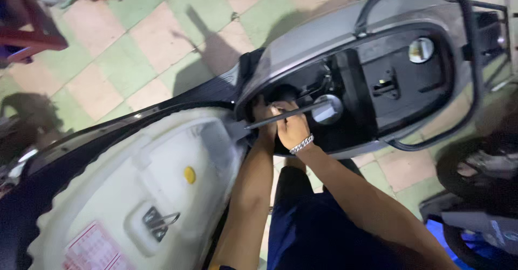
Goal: The person opens the seat of an electric scooter and uses tools to loosen and remove screws from the inner compartment, eventually removing the entire seat and storage bin assembly.
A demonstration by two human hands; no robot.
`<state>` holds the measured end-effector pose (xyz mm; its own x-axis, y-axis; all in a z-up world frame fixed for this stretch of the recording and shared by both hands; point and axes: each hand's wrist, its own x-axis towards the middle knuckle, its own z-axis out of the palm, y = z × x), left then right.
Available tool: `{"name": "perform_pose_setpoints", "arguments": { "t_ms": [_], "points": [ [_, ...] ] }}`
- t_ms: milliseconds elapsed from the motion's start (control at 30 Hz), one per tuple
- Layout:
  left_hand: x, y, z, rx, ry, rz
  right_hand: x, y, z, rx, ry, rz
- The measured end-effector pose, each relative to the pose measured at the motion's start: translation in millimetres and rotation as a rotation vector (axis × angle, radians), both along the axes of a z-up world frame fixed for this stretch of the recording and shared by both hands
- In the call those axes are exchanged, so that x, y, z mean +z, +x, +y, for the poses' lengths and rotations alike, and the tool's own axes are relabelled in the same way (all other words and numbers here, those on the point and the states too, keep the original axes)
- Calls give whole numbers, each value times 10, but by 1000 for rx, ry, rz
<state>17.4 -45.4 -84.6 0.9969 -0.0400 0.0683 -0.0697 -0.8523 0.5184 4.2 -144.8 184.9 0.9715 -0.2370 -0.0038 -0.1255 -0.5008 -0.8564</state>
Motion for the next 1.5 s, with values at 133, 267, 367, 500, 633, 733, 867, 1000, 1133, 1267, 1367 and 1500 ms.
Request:
{"name": "perform_pose_setpoints", "arguments": {
  "t_ms": [133, 267, 367, 500, 633, 733, 867, 1000, 1133, 1267, 1367, 1500],
  "points": [
    [54, -70, 147, -11, -5, 51, 431, -114, -311, -75, 58, -27],
    [182, 127, 126, -52, 244, 446, 950, -408, -904, -209, 115, 60],
    [359, 313, 189, -225, 315, 438, 1112, -679, -1404, -364, 120, 95],
    [732, 236, 23, -169, 244, 396, 964, -1087, -2084, -633, -61, 73],
    [1414, -32, -102, -26, -150, 391, 483, -1303, -2763, -868, 488, 75],
    [1990, -362, -196, 135, -310, 381, -53, -1369, -3168, -1014, 471, 282],
    [2934, -845, -117, 221, -438, 38, -454, -1352, -3393, -895, 514, 323],
    [3926, -1309, -144, 465, -298, -61, -351, -1285, -3313, -902, 474, 275],
    [4465, -1562, -340, 630, -378, -145, -271, -1201, -3401, -822, 356, 397],
    [5002, -1888, -20, 698, 348, -658, -196, -1178, -3421, -758, 357, 350],
    [5538, -2013, 966, 828, 705, -943, -271, -1225, -3429, -734, 306, 288],
    [5756, -1926, 1647, 746, -547, -564, -253, -1160, -3597, -689, 512, 364]
  ]
}}
